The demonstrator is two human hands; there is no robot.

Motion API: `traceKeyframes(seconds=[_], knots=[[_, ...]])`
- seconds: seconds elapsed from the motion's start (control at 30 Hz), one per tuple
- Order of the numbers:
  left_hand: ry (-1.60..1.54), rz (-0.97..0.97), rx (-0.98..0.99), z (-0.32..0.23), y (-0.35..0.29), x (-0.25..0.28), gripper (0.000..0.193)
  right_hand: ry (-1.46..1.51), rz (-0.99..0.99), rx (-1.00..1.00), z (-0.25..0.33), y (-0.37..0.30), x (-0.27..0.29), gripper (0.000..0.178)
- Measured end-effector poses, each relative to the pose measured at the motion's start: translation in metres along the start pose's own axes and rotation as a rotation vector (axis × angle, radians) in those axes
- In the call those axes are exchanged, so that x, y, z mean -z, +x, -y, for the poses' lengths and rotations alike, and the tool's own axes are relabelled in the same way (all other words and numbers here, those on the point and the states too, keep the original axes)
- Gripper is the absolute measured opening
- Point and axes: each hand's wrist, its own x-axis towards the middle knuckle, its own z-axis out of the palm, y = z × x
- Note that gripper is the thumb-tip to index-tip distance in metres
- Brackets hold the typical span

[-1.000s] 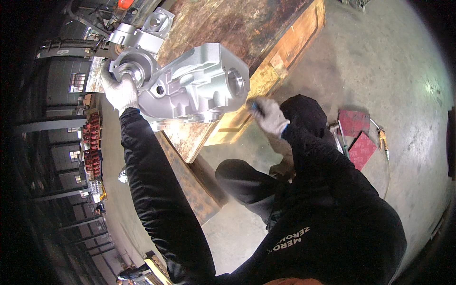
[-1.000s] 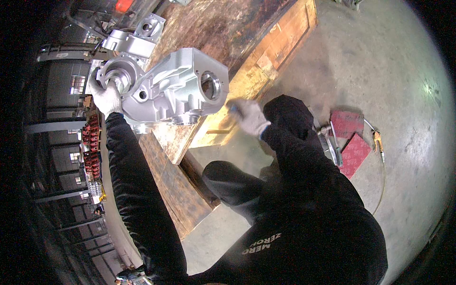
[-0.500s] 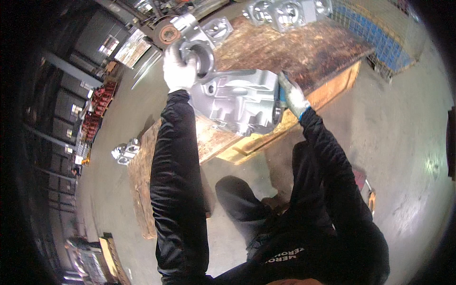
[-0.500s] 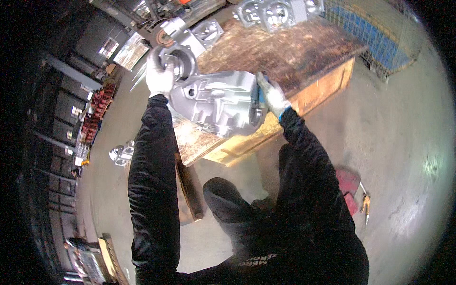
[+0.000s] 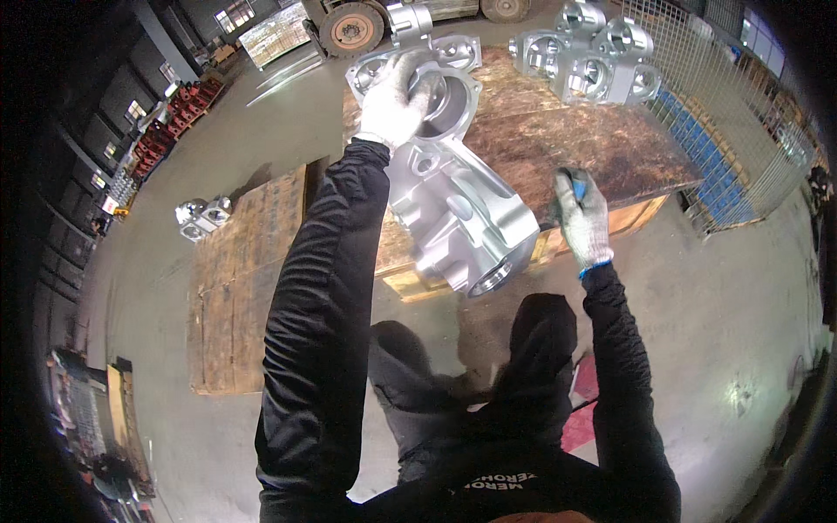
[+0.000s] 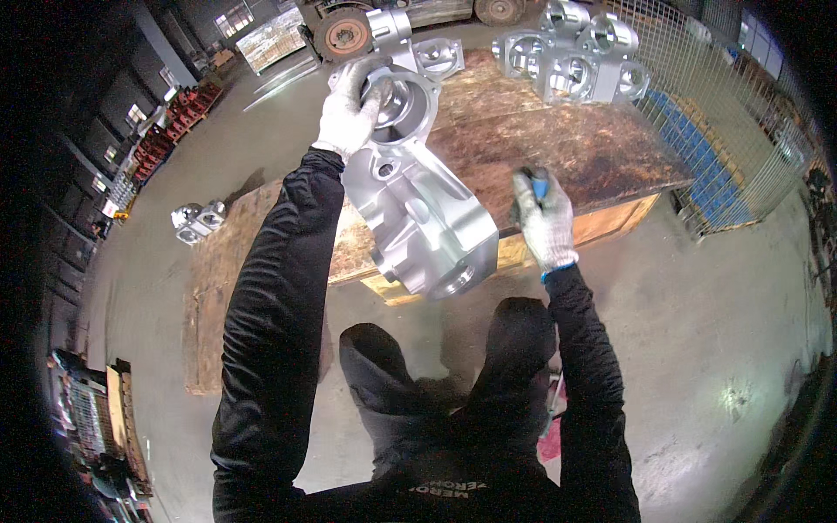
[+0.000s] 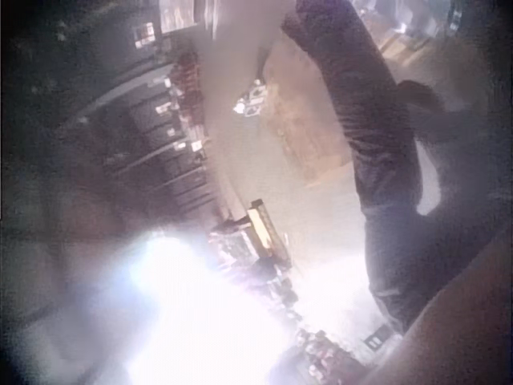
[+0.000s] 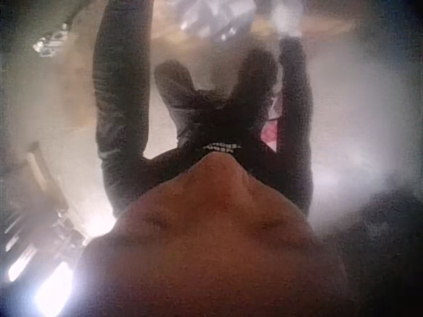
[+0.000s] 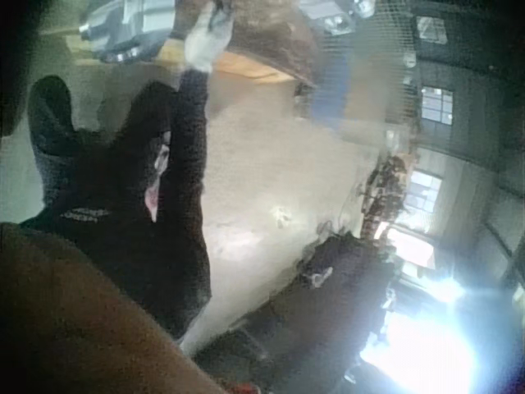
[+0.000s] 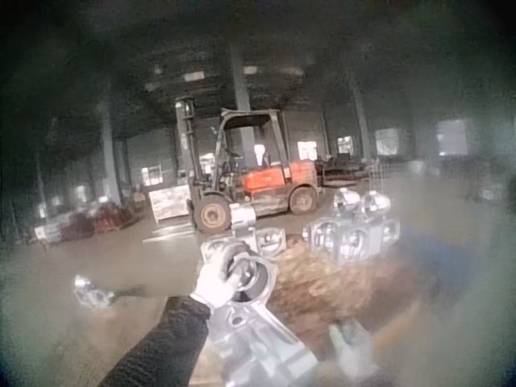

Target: The person sits on the floor and cleans a silver metal part using a red abrasive pad and a wire brush. They wipe the surfaces and edges of the part, then place it on a wooden pallet and continue cleaning another similar part.

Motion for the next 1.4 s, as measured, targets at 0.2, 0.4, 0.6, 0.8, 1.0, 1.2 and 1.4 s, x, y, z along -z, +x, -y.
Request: traceKeyframes(seconds=[0.2, 0.4, 0.6, 0.8, 1.0, 1.2, 1.4], knots=[[-0.040, -0.006, 0.028, -0.006, 0.002, 0.001, 0.036, -0.509, 0.168, 0.309, 0.072, 0.019, -0.026, 0.054], [0.003, -0.062, 0.046, -0.010, 0.005, -0.018, 0.037, -0.857, 0.196, 0.453, 0.066, 0.054, -0.036, 0.047], [0.071, -0.095, 0.093, -0.012, 0.011, -0.024, 0.036, -1.183, 0.251, 0.519, 0.084, 0.094, -0.069, 0.033], [0.025, -0.159, 0.076, -0.006, 0.008, -0.027, 0.037, -1.256, 0.170, 0.596, 0.077, 0.104, -0.074, 0.032], [-0.097, -0.141, -0.027, 0.006, 0.003, -0.021, 0.035, -1.343, 0.184, 0.539, 0.060, 0.116, -0.078, 0.038], [-0.183, -0.165, 0.035, 0.019, 0.001, -0.024, 0.033, -1.292, 0.152, 0.616, 0.048, 0.109, -0.088, 0.039], [-0.159, -0.138, 0.070, 0.028, -0.001, -0.030, 0.041, -1.291, 0.235, 0.695, 0.051, 0.096, -0.105, 0.036]])
